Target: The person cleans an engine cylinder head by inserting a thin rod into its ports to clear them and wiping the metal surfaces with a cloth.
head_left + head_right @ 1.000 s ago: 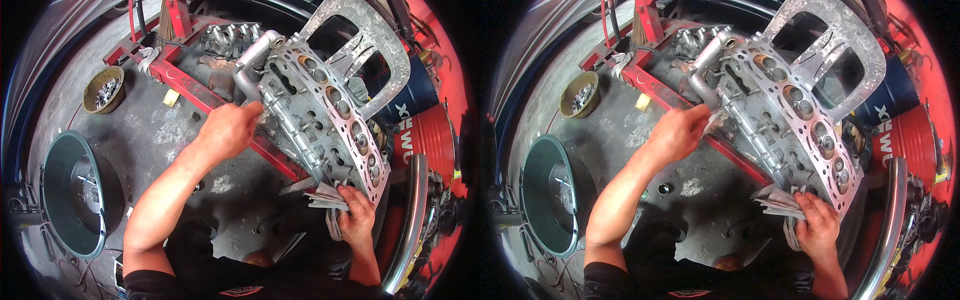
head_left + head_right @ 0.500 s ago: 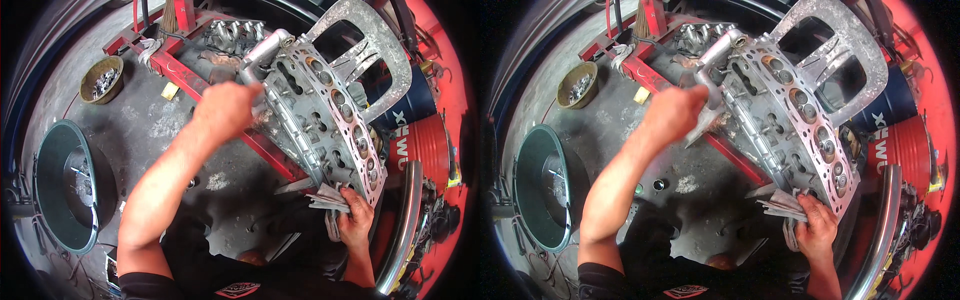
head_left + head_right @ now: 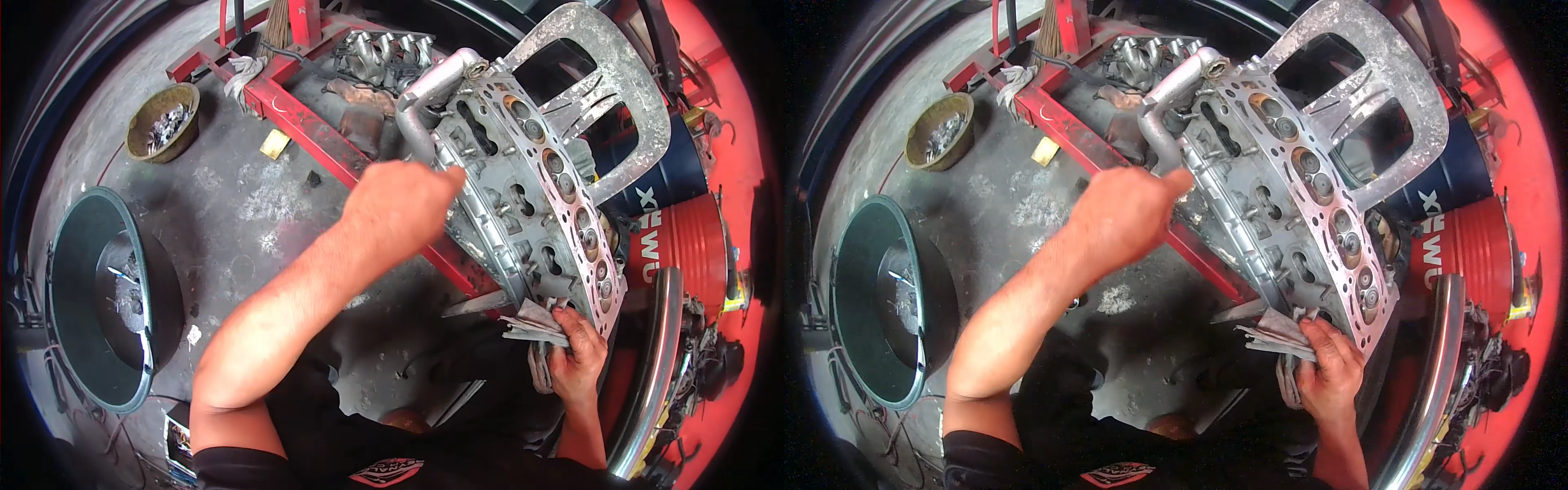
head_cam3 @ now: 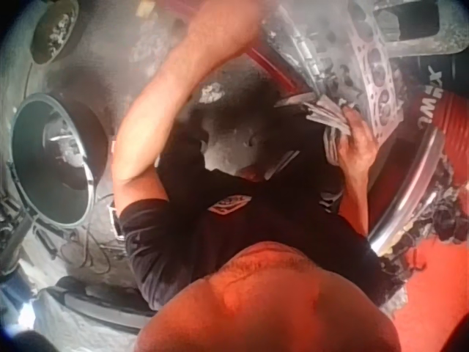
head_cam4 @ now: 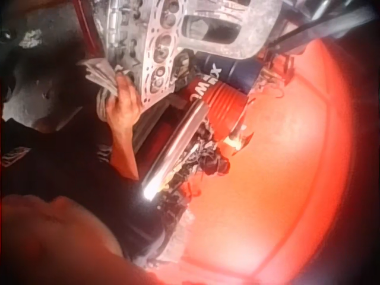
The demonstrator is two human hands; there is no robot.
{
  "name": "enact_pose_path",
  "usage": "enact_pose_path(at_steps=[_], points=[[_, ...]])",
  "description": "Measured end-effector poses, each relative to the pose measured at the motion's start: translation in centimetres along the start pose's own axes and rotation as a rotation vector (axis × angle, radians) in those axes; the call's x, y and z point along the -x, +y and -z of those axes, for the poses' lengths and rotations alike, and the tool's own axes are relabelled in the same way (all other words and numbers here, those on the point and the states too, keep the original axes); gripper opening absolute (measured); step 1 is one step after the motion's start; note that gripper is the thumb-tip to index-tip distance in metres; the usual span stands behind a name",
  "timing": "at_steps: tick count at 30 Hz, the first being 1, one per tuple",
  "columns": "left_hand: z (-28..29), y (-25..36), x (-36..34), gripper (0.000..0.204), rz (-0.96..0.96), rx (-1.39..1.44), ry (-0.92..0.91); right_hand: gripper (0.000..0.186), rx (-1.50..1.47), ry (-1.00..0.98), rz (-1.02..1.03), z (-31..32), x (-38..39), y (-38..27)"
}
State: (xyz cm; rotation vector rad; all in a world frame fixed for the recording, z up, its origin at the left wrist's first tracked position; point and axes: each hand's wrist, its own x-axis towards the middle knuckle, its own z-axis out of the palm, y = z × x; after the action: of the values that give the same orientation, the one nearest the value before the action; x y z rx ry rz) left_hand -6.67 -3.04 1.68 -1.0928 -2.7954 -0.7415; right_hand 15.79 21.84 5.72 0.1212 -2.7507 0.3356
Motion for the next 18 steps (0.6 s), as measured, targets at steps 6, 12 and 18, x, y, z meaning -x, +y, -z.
enact_pose_path(at_steps=[6,12,18], points=[[-1.3,-0.9,0.4,0.016,0.016,0.064,0.082,0.048,0.023,-0.003,-0.009,-0.1,0.1,0.1],[-1.0,-0.6,0.5,0.020,0.000,0.015,0.100,0.048,-0.006,0.012,0.000,0.1,-0.1,-0.1],[-0.9,-0.6,0.4,0.019,0.001,0.006,0.084,0.050,0.002,0.019,0.020,-0.3,-0.1,0.0]])
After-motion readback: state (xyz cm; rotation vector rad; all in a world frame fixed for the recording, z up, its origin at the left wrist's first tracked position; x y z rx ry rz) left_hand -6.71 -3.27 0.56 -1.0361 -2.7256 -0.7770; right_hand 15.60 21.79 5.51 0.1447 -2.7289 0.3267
